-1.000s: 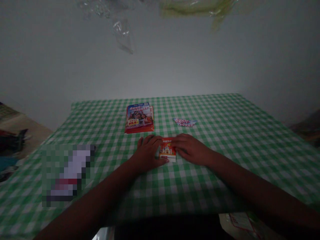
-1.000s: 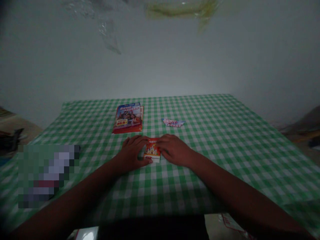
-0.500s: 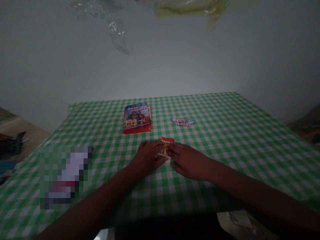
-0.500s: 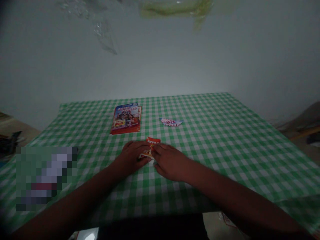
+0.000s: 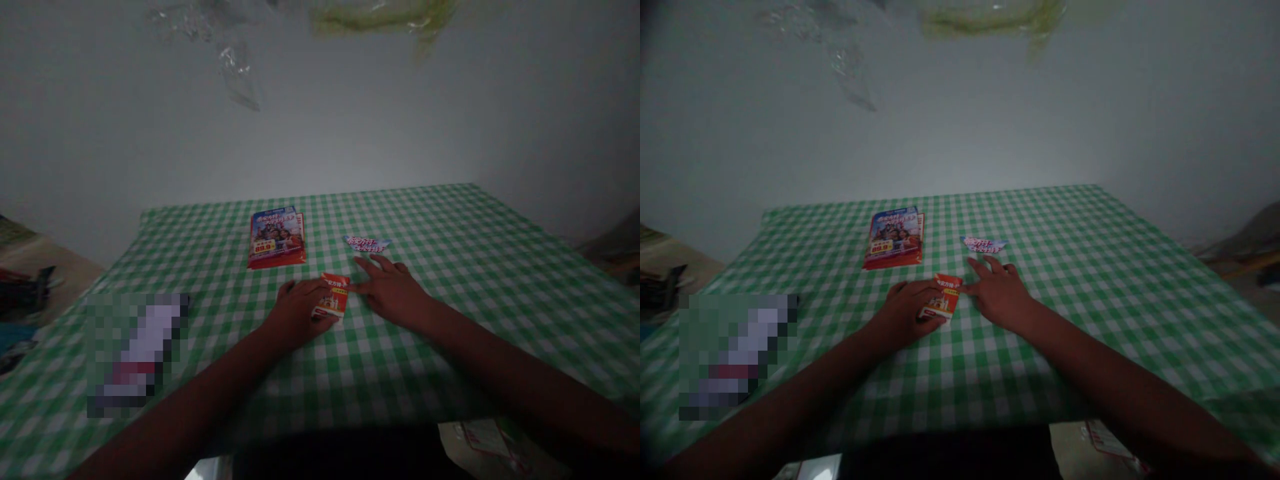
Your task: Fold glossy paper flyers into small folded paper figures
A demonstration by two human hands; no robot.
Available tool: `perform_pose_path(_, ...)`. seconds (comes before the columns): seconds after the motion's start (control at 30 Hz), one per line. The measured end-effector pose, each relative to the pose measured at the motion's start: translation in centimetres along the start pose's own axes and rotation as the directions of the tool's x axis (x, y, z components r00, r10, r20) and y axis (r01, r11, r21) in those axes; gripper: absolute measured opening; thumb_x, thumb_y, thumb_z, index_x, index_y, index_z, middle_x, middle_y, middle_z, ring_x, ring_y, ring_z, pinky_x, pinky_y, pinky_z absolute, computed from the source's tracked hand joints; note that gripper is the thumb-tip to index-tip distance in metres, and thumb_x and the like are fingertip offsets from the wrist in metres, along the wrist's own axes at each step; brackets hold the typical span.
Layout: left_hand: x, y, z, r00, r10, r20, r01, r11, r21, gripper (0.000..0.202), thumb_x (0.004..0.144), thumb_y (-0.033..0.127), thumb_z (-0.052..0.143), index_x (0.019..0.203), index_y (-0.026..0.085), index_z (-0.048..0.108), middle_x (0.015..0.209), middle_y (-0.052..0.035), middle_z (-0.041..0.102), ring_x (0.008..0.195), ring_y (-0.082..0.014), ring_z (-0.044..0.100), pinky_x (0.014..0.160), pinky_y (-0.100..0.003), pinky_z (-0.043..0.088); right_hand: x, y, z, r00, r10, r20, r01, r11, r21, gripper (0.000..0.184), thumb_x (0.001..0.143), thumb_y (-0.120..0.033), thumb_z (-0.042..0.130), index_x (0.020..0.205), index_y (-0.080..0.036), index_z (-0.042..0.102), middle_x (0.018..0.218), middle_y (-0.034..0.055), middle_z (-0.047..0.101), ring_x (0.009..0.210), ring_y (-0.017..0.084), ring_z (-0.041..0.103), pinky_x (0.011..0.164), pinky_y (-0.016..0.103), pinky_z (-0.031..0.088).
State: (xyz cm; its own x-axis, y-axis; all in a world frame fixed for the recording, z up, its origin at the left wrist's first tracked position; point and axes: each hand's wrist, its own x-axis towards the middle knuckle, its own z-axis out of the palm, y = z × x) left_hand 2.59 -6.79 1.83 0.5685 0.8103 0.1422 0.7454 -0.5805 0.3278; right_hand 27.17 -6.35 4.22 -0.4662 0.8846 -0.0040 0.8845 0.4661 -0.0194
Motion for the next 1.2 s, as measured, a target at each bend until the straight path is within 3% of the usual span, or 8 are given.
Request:
perform_pose_path(0.1,0.0,0.0,0.0,1.0,0.003,-0.002,-0.003,1.0,-0.001,0.045,0.081,0.041,0.071,0.122,0.026,0.059,0.137,-0.0056,0.06,0.127,-0.027,0.052,0.111,-0.052,0.025,0.4,-0.2,-0.2,0.994,0.103,-0.021,-0.104,0.993,-0.05,0.047,0.089,-0.024,0.057,0.133,-0.041,0.06,0.157,0.0062,0.037,0.138,0.044,0.034,0.095,0.064,0.042)
perform_pose_path(0.27,-0.1,0.0,0.1,1.0,-0.006,-0.007,0.006,1.0,0.003,0.045,0.082,0.043,0.07,0.123,0.027,0.059,0.137,-0.0067,0.059,0.127,-0.0284,0.052,0.113,-0.054,0.021,0.7,-0.5,0.0,0.986,0.097,-0.135,-0.1,0.995,-0.011,0.029,0.092,-0.024,0.053,0.114,-0.025,0.071,0.147,0.0095,0.049,0.13,0.036,0.044,0.096,0.056,0.044)
perform_pose_path(0.4,-0.2,0.4,0.3,0.999,0.001,-0.041,-0.001,1.0,0.012,0.045,0.083,0.043,0.069,0.123,0.027,0.058,0.136,-0.0068,0.059,0.126,-0.0283,0.051,0.113,-0.054,0.021,0.8,-1.0,0.5,0.969,-0.108,-0.222,0.138,0.982,0.127,0.026,0.096,-0.023,0.048,0.111,-0.018,0.069,0.129,0.0115,0.062,0.117,0.027,0.054,0.097,0.045,0.046)
perform_pose_path(0.53,-0.2,1.0,0.6,0.997,-0.038,-0.063,0.039,0.999,0.024,0.044,0.084,0.045,0.068,0.121,0.026,0.056,0.136,-0.0074,0.058,0.128,-0.0281,0.05,0.11,-0.053,0.026,-0.3,-2.3,0.4,0.931,-0.342,-0.131,0.361,0.916,0.172,0.027,0.094,-0.018,0.05,0.115,-0.02,0.068,0.125,0.0089,0.065,0.116,0.026,0.057,0.098,0.044,0.046)
perform_pose_path(0.67,-0.2,1.2,0.7,0.997,-0.047,-0.057,0.049,0.998,0.034,0.05,0.08,0.045,0.07,0.123,0.025,0.053,0.138,-0.0091,0.056,0.129,-0.0296,0.048,0.11,-0.054,0.027,-2.0,-3.5,-0.4,0.966,-0.256,-0.036,0.258,0.962,0.086,0.046,0.088,-0.013,0.052,0.133,-0.02,0.058,0.141,0.0104,0.057,0.127,0.036,0.051,0.102,0.058,0.041)
perform_pose_path(0.8,-0.2,1.3,0.5,0.999,-0.03,-0.038,0.032,0.999,0.036,0.054,0.077,0.046,0.07,0.123,0.024,0.052,0.14,-0.0095,0.054,0.13,-0.0315,0.047,0.111,-0.055,0.026,-2.1,-3.0,-0.6,0.984,-0.177,0.001,0.177,0.983,0.048,0.047,0.089,-0.014,0.049,0.131,-0.03,0.06,0.143,0.0035,0.056,0.136,0.041,0.041,0.1,0.07,0.036)
perform_pose_path(1.1,-0.2,1.2,0.4,1.0,-0.02,-0.024,0.021,0.999,0.028,0.055,0.077,0.047,0.069,0.124,0.024,0.052,0.141,-0.0102,0.053,0.13,-0.0331,0.047,0.112,-0.058,0.025,-0.1,-1.5,0.0,0.995,0.017,-0.095,-0.012,0.998,0.055,0.03,0.095,-0.028,0.048,0.114,-0.02,0.07,0.137,0.0095,0.06,0.125,0.033,0.051,0.102,0.054,0.041)
perform_pose_path(1.2,-0.2,1.2,0.4,0.999,-0.026,-0.028,0.027,0.999,0.024,0.054,0.077,0.047,0.069,0.123,0.024,0.053,0.139,-0.0099,0.054,0.129,-0.0325,0.048,0.111,-0.057,0.026,-0.1,-2.5,1.1,0.981,-0.033,-0.191,0.062,0.987,0.147,0.051,0.094,-0.049,0.054,0.137,-0.023,0.055,0.147,0.0094,0.05,0.132,0.033,0.043,0.105,0.051,0.04)
